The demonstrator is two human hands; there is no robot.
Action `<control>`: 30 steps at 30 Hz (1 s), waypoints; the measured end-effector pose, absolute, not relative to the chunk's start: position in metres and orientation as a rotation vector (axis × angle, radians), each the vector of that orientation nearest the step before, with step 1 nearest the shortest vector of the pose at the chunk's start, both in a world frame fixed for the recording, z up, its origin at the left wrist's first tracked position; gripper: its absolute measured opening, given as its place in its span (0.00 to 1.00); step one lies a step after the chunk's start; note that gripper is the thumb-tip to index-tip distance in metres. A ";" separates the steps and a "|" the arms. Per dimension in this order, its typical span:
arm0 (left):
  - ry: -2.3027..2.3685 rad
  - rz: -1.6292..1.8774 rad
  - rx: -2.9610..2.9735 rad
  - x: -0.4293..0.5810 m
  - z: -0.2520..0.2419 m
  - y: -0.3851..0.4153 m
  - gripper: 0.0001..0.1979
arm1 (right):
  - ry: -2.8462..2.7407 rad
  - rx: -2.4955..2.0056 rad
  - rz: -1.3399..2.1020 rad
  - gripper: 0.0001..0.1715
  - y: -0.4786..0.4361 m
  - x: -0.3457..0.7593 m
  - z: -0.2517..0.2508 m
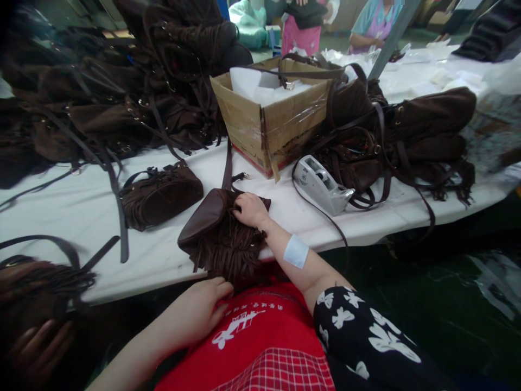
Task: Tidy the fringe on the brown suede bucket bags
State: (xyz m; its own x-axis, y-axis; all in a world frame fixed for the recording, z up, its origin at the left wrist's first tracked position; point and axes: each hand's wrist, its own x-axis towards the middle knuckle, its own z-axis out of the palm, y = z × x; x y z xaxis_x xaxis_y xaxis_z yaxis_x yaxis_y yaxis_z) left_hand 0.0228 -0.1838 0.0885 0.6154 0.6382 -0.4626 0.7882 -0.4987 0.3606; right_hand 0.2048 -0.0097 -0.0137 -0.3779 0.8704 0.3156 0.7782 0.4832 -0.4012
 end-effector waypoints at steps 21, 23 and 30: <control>1.044 -0.285 1.998 0.007 0.082 -0.182 0.04 | -2.228 -1.351 0.264 0.07 -0.009 0.205 -0.017; 1.003 -0.285 2.008 0.009 0.083 -0.184 0.03 | -2.226 -1.356 0.267 0.07 -0.010 0.205 -0.016; 1.245 0.104 2.407 0.012 0.082 -0.156 0.09 | -2.236 -1.366 0.289 0.07 -0.010 0.205 -0.015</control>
State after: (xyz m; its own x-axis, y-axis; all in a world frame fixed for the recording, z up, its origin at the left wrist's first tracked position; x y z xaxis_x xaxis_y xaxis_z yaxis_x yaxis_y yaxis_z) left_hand 0.0120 -0.1564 0.0824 0.5948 0.7939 -0.1259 0.7619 -0.5069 0.4031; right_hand 0.2053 -0.0102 -0.0146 -0.3715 0.8772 0.3042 0.7709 0.4740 -0.4254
